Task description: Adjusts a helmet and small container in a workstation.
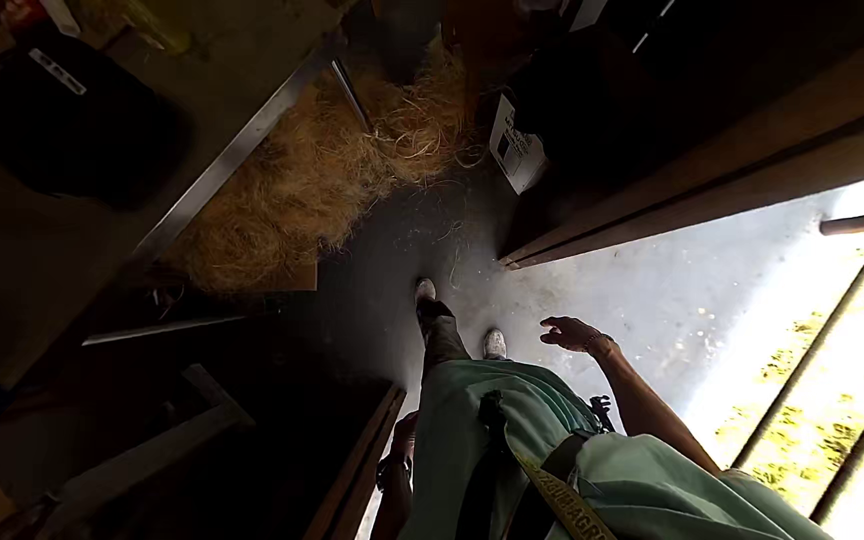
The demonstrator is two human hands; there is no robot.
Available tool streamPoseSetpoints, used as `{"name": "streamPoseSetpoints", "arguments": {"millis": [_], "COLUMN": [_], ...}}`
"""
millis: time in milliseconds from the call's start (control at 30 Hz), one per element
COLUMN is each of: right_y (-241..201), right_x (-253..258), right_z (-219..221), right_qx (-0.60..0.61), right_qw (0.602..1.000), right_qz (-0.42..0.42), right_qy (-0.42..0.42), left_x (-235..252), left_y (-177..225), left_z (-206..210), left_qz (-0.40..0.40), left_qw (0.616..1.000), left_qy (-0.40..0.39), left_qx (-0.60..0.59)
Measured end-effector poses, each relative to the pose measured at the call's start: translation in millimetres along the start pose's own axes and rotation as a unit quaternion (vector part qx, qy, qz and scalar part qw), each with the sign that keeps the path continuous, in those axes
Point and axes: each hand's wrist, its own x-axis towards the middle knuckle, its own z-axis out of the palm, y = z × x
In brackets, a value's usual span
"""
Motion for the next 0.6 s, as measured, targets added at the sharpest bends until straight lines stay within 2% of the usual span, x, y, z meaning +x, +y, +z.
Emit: {"name": "streamPoseSetpoints", "arguments": {"millis": [67,100,167,233,333,400,500,600], "right_y": [-24,-34,-56,-80,-107,-119,-133,-140], "right_x": [14,19,24,27,34,41,53,70], "right_z": [-12,-16,-22,-29,-41,-49,-71,-102], "right_qx": [0.018,0.033,0.073,0.108,0.149,0.177,0.212,0.244], "right_qw": [1.000,0.999,0.995,0.989,0.979,0.972,0.963,0.953], "right_qz": [0.006,0.017,0.047,0.072,0.080,0.077,0.075,0.073], "right_qy": [0.010,0.021,0.047,0.073,0.113,0.132,0.150,0.165], "left_x": [-30,-35,-11,46,100,124,153,167], "left_y": [114,156,197,216,300,371,466,535], "left_z": [-33,-49,-81,-114,-149,-156,-143,-117], "left_qz": [-0.081,-0.105,-0.127,-0.116,-0.084,-0.046,0.022,0.078], "left_qw": [0.996,0.994,0.991,0.992,0.995,0.997,0.995,0.989], "left_qy": [-0.019,-0.014,-0.024,-0.035,-0.053,-0.064,-0.087,-0.115], "left_qx": [-0.011,-0.014,-0.034,-0.042,-0.025,0.005,0.036,0.054]}}
